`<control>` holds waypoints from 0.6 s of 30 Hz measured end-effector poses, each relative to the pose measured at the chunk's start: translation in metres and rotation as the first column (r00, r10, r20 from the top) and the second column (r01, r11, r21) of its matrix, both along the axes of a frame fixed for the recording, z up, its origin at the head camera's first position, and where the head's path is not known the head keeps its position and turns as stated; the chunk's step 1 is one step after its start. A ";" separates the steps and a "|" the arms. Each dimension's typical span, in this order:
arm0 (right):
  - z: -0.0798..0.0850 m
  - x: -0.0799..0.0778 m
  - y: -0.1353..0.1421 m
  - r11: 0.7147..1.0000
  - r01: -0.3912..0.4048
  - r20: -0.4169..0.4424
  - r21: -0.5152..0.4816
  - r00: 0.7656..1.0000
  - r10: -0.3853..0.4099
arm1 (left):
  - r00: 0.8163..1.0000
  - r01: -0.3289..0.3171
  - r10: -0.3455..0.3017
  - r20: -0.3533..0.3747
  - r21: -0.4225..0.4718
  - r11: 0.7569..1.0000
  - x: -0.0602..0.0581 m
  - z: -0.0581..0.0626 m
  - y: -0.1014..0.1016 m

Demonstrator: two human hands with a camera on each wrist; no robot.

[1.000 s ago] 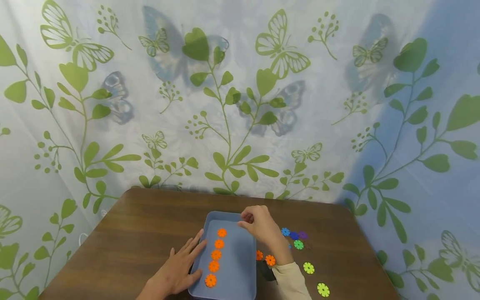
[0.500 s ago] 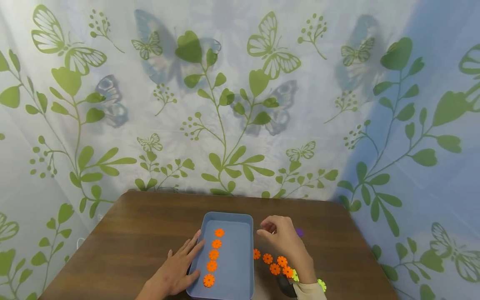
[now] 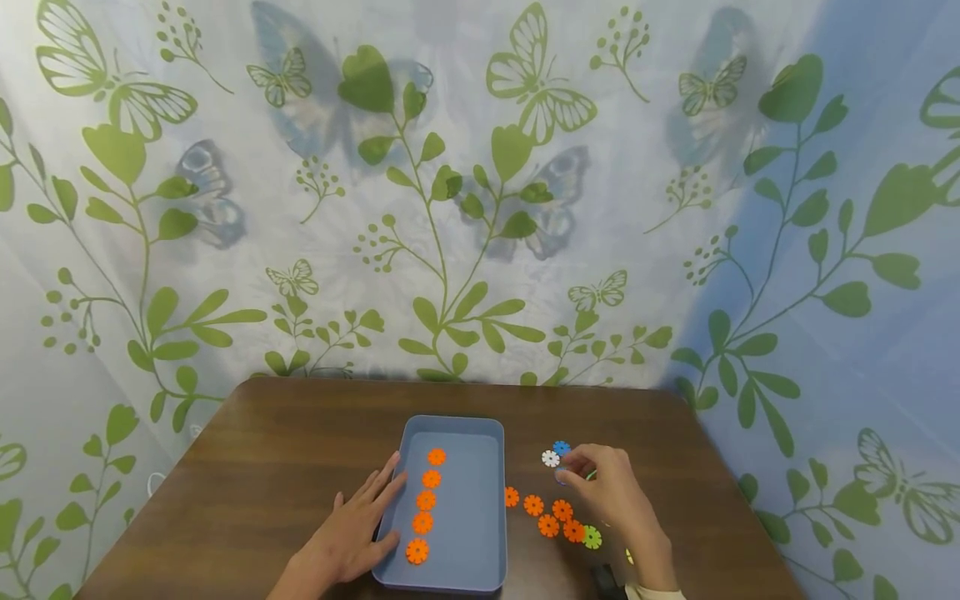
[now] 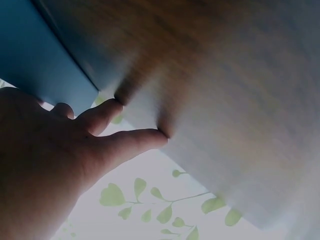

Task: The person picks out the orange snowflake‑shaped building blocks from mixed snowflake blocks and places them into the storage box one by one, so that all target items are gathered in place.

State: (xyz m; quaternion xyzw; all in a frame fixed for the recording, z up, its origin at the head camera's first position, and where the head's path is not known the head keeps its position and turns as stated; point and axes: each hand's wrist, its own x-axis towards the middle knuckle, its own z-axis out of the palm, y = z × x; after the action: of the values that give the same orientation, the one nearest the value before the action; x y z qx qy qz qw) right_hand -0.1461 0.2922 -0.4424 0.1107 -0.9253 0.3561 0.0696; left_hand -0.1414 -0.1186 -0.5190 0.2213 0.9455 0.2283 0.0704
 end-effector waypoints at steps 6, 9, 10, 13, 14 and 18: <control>-0.012 0.008 0.018 1.000 0.023 0.099 -0.010 0.995 -0.022 | 1.000 -0.001 0.001 -0.010 -0.007 1.000 0.000 0.000 0.000; -0.019 0.011 0.024 1.000 0.001 0.125 -0.009 0.992 0.000 | 1.000 0.000 0.000 -0.011 -0.006 1.000 0.001 0.001 0.000; -0.022 0.012 0.025 1.000 -0.007 0.130 -0.010 0.991 0.008 | 1.000 0.000 0.000 -0.012 -0.007 1.000 0.001 0.001 0.000; -0.028 0.013 0.028 1.000 -0.024 0.145 -0.018 0.989 0.027 | 1.000 -0.003 0.003 -0.001 -0.004 1.000 0.001 0.002 0.000; -0.029 0.013 0.028 1.000 -0.024 0.149 -0.020 0.988 0.027 | 1.000 -0.005 0.005 0.003 -0.005 1.000 0.001 0.002 0.000; -0.033 0.012 0.030 1.000 -0.009 0.166 -0.014 0.986 0.011 | 1.000 -0.007 0.007 0.005 -0.003 1.000 0.001 0.001 0.001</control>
State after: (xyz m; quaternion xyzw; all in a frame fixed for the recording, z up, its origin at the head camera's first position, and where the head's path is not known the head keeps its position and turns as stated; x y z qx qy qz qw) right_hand -0.1339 0.3223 -0.4752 0.0850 -0.9249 0.3705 -0.0087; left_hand -0.1406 -0.1172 -0.5177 0.2173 0.9464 0.2278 0.0721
